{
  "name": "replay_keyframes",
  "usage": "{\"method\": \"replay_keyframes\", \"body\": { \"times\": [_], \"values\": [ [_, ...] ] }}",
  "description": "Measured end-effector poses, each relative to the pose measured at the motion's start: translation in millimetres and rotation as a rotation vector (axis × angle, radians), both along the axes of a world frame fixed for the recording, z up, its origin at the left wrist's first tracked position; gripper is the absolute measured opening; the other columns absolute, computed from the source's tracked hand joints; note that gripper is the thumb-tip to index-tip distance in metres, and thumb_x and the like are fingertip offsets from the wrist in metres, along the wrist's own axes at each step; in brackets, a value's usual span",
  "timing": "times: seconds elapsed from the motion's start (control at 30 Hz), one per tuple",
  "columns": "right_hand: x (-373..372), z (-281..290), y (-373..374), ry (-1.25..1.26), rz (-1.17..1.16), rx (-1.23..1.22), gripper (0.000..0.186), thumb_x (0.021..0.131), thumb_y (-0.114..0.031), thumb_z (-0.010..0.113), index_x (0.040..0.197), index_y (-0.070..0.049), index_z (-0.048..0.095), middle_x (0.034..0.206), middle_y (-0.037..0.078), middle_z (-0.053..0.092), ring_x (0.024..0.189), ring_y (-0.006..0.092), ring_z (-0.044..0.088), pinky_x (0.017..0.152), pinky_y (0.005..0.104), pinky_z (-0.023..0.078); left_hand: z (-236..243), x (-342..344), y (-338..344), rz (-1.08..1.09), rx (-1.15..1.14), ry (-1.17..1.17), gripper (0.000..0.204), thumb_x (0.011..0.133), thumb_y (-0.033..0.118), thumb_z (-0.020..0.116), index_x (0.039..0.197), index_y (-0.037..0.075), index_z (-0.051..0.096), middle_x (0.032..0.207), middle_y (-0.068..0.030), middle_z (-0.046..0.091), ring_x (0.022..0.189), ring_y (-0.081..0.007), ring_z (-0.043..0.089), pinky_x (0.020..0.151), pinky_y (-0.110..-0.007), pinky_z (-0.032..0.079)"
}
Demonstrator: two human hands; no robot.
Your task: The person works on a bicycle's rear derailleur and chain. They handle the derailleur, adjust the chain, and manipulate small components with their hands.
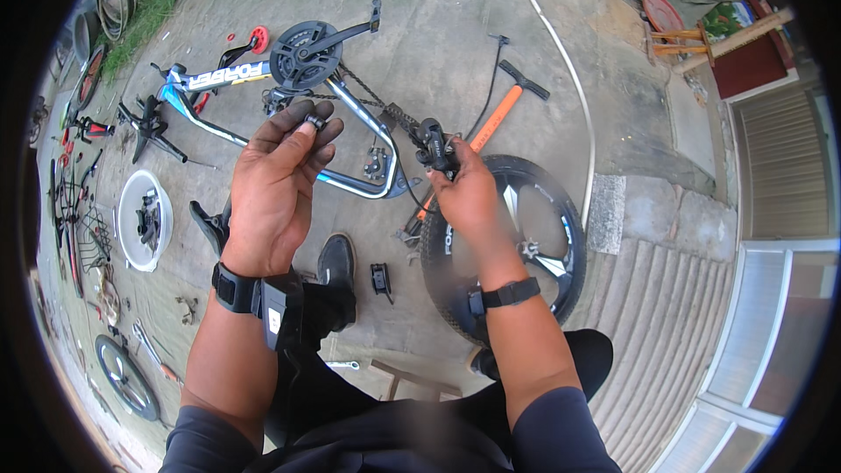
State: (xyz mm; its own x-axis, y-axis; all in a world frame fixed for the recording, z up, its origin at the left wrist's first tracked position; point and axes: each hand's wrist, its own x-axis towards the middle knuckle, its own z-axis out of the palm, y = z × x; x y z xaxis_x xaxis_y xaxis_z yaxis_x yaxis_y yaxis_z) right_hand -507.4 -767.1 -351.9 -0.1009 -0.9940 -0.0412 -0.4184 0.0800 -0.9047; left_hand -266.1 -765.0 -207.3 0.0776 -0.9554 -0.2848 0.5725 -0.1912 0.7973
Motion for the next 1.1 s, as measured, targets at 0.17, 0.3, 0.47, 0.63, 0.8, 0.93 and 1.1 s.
{"method": "replay_keyframes", "body": {
  "times": [0.17,0.3,0.47,0.63,0.8,0.93,1.1],
  "values": [
    [19.1,20.2,6.1,0.175,0.071,-0.109,0.057,0.087,0.001,0.076,0.138,0.003,0.052,0.121,0.016,0.067,0.107,0.0181,0.067,0.090,0.0284,0.053,-1.2,3.5,0.1,0.024,0.007,-0.019,0.026,0.102,0.003,0.058,0.127,-0.001,0.058,0.124,-0.0140,0.068,0.110,-0.0233,0.069,0.087,-0.031,0.054],
    [36.3,34.8,8.7,0.225,0.102,-0.160,0.056,0.080,-0.003,0.080,0.132,-0.004,0.059,0.115,0.013,0.067,0.101,0.0257,0.070,0.084,0.0332,0.055,-3.1,5.1,-0.2,0.030,0.001,-0.018,0.026,0.102,0.005,0.059,0.127,-0.001,0.058,0.123,-0.0132,0.068,0.108,-0.0223,0.069,0.086,-0.030,0.054],
    [44.9,31.0,2.7,0.281,0.132,-0.198,0.057,0.077,-0.007,0.082,0.131,-0.008,0.061,0.114,0.012,0.067,0.097,0.0297,0.070,0.081,0.0365,0.056,-5.3,11.5,1.0,0.059,0.000,-0.037,0.025,0.101,0.006,0.060,0.126,0.000,0.059,0.122,-0.0123,0.069,0.108,-0.0219,0.069,0.085,-0.030,0.054],
    [6.7,2.6,-26.0,0.337,0.007,-0.217,0.055,0.080,-0.006,0.077,0.132,-0.008,0.060,0.118,0.015,0.068,0.097,0.0313,0.071,0.083,0.0382,0.056,-1.0,11.3,0.8,0.060,-0.007,-0.017,0.025,0.101,0.007,0.061,0.125,0.001,0.059,0.121,-0.0117,0.070,0.107,-0.0215,0.069,0.085,-0.031,0.053],
    [-14.9,11.1,-42.6,0.225,0.021,-0.063,0.055,0.086,0.006,0.067,0.139,-0.004,0.054,0.115,0.013,0.069,0.101,0.0196,0.068,0.087,0.0296,0.054,-1.5,15.7,2.1,0.069,-0.001,-0.028,0.024,0.101,0.007,0.061,0.125,0.002,0.060,0.121,-0.0106,0.070,0.107,-0.0208,0.069,0.085,-0.031,0.052],
    [-26.6,17.4,-42.9,0.117,0.079,-0.026,0.057,0.089,0.012,0.063,0.143,-0.001,0.048,0.115,0.010,0.067,0.107,0.0141,0.065,0.090,0.0258,0.051,-1.7,14.3,0.8,0.071,-0.003,-0.030,0.024,0.101,0.007,0.061,0.125,0.003,0.060,0.120,-0.0099,0.070,0.107,-0.0206,0.069,0.084,-0.031,0.052],
    [-36.5,9.6,-32.6,0.029,0.129,-0.068,0.058,0.090,0.014,0.062,0.143,-0.002,0.046,0.117,0.011,0.066,0.109,0.0141,0.064,0.093,0.0263,0.051,-2.7,10.9,-1.4,0.074,0.008,-0.041,0.025,0.101,0.007,0.061,0.126,0.003,0.059,0.120,-0.0103,0.070,0.106,-0.0207,0.069,0.083,-0.031,0.053]
  ]
}}
